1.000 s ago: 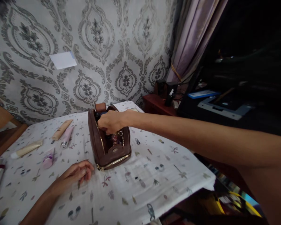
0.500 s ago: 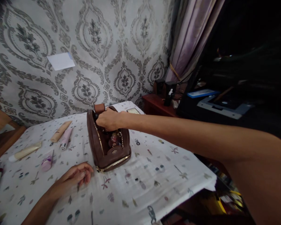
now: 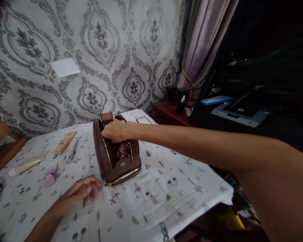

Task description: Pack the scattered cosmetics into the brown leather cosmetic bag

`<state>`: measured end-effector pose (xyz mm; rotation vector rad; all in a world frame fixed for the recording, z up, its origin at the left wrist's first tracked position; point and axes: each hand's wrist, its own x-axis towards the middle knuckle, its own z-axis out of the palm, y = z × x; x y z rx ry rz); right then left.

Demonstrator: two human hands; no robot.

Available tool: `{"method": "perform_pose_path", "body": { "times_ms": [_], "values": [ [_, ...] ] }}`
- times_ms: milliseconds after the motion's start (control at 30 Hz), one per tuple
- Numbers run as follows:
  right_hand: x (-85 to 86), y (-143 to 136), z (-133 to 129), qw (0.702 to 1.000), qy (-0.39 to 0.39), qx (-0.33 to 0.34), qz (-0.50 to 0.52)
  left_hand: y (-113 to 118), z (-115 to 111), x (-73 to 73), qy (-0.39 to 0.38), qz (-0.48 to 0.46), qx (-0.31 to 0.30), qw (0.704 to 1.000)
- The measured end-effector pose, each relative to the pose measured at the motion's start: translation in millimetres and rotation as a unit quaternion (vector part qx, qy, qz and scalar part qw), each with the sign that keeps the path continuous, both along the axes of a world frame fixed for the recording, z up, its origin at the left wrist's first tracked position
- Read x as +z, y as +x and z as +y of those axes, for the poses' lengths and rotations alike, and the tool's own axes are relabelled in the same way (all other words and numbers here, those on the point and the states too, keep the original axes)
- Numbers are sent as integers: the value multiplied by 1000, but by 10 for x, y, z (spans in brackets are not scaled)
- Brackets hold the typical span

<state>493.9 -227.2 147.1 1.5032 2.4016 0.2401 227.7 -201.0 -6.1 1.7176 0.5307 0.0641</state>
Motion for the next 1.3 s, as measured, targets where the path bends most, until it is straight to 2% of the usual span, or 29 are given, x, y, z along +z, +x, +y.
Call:
{"method": "perform_pose_path", "body": {
  "times_ms": [367,500,633,733,1033,1167,1300],
  "values": [
    [-53,34,63,1000,15,-5,22,3,-13,-3,1,-6,6,1000],
    [51,76,85,999,12,-4,45,4,-9,-18,-9,-2,7,1000],
    [210,126,139,995,26,-30,91,4,-14,-17,-11,2,11,1000],
    [266,124,185,993,41,-45,106,13,-19,-3,-6,6,6,1000],
    [208,36,352,990,47,-85,101,27,-3,-18,-5,-4,-2,1000],
    [226,41,430,987,36,-113,106,4,18,-48,-7,1,-8,1000],
    [169,73,539,988,19,-115,98,-7,43,-83,-19,-4,-11,1000]
  ]
}}
